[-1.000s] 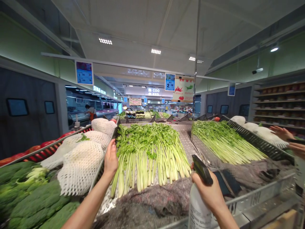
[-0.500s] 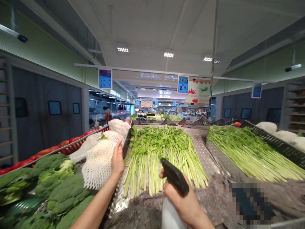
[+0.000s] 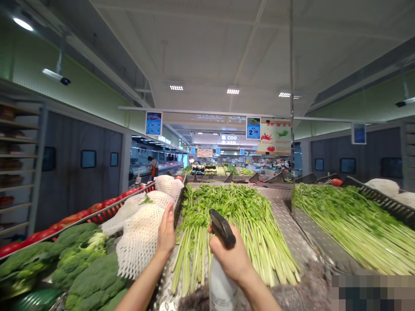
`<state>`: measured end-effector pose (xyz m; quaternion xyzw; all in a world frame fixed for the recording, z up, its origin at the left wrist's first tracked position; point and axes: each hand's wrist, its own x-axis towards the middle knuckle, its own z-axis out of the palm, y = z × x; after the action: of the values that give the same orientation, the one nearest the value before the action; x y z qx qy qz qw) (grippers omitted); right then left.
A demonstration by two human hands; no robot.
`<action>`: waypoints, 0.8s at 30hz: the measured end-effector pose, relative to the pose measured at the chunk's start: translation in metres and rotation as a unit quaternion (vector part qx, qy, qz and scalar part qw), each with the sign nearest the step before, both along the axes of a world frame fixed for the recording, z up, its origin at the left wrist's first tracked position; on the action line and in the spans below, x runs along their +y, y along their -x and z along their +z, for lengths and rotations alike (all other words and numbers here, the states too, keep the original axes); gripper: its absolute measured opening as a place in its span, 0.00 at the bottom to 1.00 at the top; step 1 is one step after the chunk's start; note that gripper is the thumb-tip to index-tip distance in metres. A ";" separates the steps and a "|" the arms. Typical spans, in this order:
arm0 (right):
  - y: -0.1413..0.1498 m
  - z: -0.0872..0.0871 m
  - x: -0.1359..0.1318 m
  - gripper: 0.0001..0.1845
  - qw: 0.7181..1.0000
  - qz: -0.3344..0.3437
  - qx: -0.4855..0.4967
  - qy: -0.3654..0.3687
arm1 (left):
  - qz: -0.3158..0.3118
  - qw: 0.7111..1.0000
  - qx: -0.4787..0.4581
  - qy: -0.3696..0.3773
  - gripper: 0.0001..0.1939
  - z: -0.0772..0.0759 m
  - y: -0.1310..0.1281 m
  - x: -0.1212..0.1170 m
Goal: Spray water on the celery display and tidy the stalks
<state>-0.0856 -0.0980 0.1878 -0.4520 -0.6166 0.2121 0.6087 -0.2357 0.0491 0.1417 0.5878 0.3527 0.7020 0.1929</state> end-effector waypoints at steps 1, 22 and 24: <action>0.002 0.002 0.005 0.08 1.000 0.005 0.021 0.003 | -0.003 1.000 0.005 -0.001 0.22 0.002 -0.002 -0.001; -0.090 0.020 0.020 0.13 0.983 -0.163 0.046 -0.064 | -0.027 0.999 0.002 0.019 0.23 0.006 -0.007 0.017; -0.104 0.019 0.016 0.13 0.978 -0.193 0.051 -0.067 | -0.034 0.999 0.009 0.021 0.23 0.008 -0.010 0.016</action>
<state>0.0181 -0.0824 0.2072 -0.5094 -0.4985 0.0716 0.6978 -0.2253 0.0653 0.1492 0.6015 0.3492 0.6822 0.2256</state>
